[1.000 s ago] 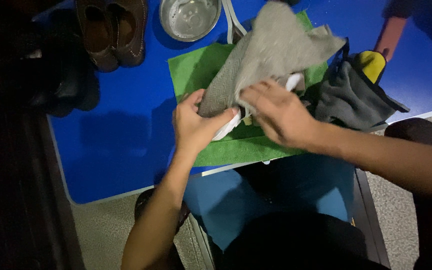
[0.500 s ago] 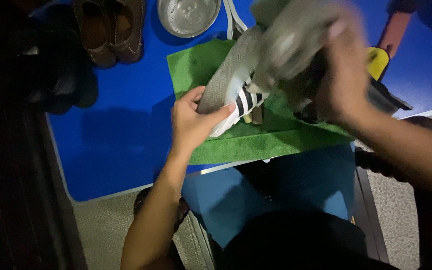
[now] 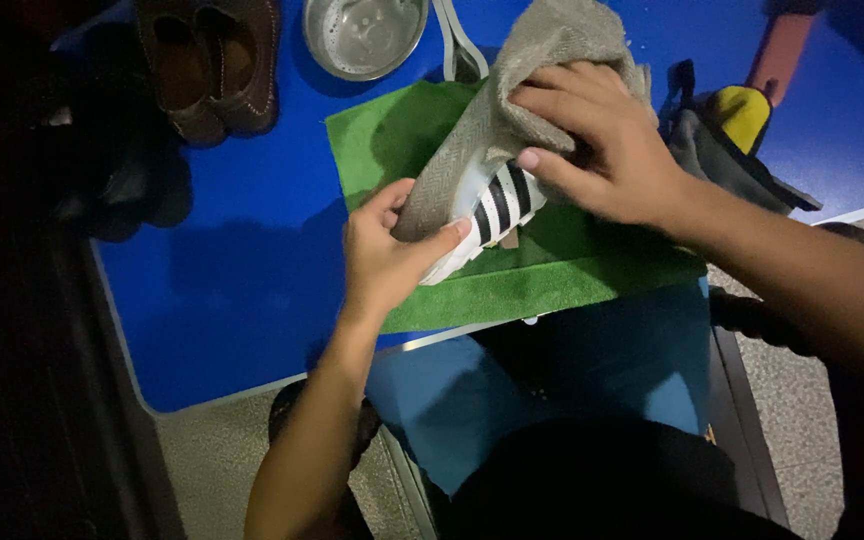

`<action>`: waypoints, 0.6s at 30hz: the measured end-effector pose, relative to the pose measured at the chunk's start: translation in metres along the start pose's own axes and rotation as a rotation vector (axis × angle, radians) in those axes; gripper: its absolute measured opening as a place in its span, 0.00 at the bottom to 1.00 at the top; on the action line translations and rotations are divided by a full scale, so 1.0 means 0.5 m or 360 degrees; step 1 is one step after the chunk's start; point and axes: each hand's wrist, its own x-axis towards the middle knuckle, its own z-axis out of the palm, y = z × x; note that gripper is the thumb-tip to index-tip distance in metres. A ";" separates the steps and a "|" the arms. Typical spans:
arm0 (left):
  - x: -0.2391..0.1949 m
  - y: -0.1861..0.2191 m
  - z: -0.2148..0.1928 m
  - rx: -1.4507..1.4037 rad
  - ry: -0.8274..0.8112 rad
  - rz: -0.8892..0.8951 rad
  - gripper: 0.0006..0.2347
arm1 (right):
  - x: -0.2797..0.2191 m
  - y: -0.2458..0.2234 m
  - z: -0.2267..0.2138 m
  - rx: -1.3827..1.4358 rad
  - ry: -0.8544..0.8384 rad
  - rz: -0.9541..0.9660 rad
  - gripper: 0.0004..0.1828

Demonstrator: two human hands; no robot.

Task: The person cleans a white sneaker with black stripes using a brush and a cloth. They scrub the sole and sides of the shoe, wipe it with a cloth, and continue brushing different areas of the shoe.

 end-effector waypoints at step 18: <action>0.008 -0.034 0.002 -0.0116 0.0008 0.0041 0.26 | -0.070 0.152 -0.001 -0.0020 0.1145 0.0190 0.08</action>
